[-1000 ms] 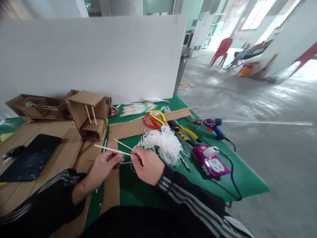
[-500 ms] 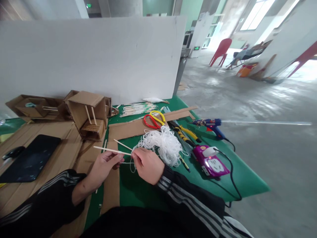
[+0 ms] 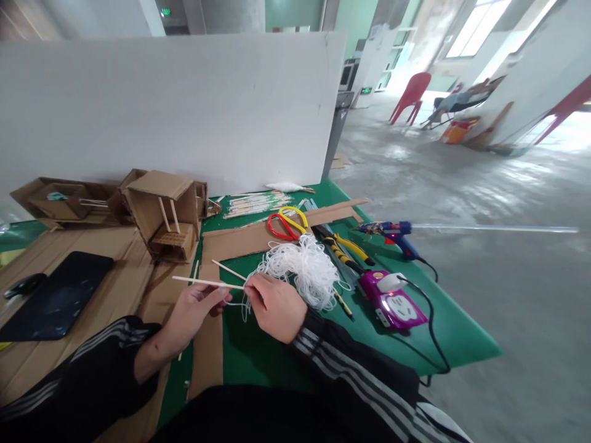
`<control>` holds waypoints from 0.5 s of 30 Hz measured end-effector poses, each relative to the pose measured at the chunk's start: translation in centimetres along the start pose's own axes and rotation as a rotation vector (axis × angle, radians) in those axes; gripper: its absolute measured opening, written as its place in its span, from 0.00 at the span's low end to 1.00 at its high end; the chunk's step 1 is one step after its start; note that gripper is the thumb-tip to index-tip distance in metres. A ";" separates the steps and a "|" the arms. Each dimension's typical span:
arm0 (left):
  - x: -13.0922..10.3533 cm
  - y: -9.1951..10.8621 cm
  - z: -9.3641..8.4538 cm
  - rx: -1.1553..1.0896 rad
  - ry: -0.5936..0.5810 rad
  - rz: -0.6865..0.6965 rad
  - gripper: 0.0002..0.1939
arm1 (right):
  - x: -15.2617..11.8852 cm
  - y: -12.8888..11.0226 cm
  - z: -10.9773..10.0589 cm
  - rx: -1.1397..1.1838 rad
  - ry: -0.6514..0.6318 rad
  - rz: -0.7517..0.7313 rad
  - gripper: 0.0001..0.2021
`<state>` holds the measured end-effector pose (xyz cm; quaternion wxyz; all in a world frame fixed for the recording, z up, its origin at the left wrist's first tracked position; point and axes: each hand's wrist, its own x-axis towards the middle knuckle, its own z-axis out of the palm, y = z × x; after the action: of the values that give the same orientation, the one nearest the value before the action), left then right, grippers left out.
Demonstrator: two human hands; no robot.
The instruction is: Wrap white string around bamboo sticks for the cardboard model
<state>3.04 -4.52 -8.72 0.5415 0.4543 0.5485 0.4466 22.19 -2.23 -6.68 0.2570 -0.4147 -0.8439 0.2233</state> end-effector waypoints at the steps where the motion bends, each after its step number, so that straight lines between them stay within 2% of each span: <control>1: 0.0 0.0 0.0 -0.002 -0.001 -0.004 0.14 | 0.0 0.0 0.0 -0.006 0.010 0.019 0.05; 6: 0.0 0.0 0.0 -0.004 -0.006 -0.001 0.14 | -0.1 -0.1 0.0 0.015 -0.014 0.102 0.01; 9: 0.0 -0.1 -0.1 -0.001 -0.007 0.002 0.13 | -0.1 -0.1 -0.2 0.029 -0.046 0.024 0.04; 12: 0.0 -0.1 -0.1 0.006 -0.004 0.008 0.13 | -0.1 0.0 -0.2 0.010 -0.020 -0.030 0.09; 15: 0.0 0.0 -0.1 0.008 0.000 0.012 0.13 | -0.1 0.0 -0.3 -0.006 0.025 0.052 0.03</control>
<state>2.92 -4.52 -8.68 0.5372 0.4597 0.5475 0.4475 22.39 -2.25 -6.47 0.2604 -0.4400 -0.8302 0.2222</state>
